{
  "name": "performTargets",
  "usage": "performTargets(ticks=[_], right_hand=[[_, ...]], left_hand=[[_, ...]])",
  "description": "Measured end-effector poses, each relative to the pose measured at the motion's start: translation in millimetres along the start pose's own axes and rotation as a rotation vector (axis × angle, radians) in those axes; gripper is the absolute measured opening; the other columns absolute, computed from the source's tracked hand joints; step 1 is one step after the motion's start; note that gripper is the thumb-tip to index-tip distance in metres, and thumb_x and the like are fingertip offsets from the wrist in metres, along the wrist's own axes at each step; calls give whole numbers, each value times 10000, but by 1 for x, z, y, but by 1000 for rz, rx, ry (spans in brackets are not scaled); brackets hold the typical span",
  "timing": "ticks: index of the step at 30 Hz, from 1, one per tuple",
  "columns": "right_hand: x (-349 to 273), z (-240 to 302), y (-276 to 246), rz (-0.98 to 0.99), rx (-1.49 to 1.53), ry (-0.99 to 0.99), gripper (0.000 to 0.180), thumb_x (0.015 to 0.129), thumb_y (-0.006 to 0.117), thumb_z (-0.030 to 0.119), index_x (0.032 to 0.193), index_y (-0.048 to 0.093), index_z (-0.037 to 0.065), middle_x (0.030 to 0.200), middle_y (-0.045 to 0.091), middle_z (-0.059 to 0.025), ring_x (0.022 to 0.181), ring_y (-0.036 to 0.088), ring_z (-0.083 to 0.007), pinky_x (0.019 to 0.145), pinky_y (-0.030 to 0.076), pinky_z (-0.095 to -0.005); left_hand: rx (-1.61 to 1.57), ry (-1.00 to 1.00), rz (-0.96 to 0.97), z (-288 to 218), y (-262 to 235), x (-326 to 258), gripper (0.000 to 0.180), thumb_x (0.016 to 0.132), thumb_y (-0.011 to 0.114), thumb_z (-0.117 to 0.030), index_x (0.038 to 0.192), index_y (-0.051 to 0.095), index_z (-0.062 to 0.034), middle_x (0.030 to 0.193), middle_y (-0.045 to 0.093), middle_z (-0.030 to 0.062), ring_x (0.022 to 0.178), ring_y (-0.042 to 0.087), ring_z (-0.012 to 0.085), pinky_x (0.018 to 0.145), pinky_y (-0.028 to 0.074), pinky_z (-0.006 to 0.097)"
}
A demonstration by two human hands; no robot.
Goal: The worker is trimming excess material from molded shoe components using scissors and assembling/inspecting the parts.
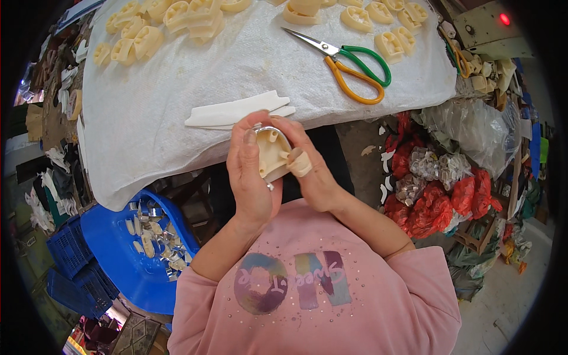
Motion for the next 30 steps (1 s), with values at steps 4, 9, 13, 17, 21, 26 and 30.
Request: performTargets(ticks=[4,9,13,17,21,26,30], right_hand=[[-2,-7,-2,34,410,87,454,974,386,274,1369,381,51,1373,370,-118,1292,341,-241,1068,265,-363],[-3,-4,-1,-37,206,-98,350,918,436,76,1265,483,72,1255,442,-117,1152,438,-213,992,348,-332],[0,-3,4,-119,180,-167,322,902,467,25,1218,508,74,1216,458,-109,1083,467,-200,943,380,-317],[5,-13,-6,-63,199,-38,298,948,435,155,1226,511,81,1188,472,-88,1032,477,-176,880,393,-284],[6,-4,-15,-11,390,203,415,977,392,347,1248,516,58,1056,487,-36,897,479,-127,778,391,-243],[11,9,-26,-36,298,336,398,933,478,299,1239,529,50,916,486,-29,782,489,-121,693,415,-251],[19,28,-42,-159,-185,33,372,859,594,250,1162,564,36,887,515,-47,751,509,-134,654,436,-268]], left_hand=[[-240,-72,35,0,1,0,311,982,382,-356,1134,480,-103,1013,538,30,965,534,129,844,453,284],[-178,-72,65,8,-6,2,198,961,473,-313,1010,493,-122,949,525,12,916,523,114,812,458,288],[-154,-46,58,10,-5,1,164,943,525,-254,1019,478,-116,943,513,17,903,519,115,802,463,294],[-140,-134,38,11,-7,4,323,969,460,-353,1153,455,-88,1086,523,56,1011,535,166,861,467,333],[-235,-163,120,4,-3,3,548,969,328,-518,1299,388,-84,1204,501,99,1087,526,216,902,460,375],[-436,-205,321,8,-18,5,742,925,208,-648,1397,274,-79,1241,491,135,1100,524,256,923,450,407],[26,-117,157,-5,-2,1,823,896,240,-692,1424,205,-62,1246,474,148,1108,512,248,946,427,391]])
Point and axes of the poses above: each hand's wrist, its own x-axis towards the middle knuckle, its own y-axis out of the palm, z = x × y, the point moved 2 cm from there along x, towards the middle knuckle
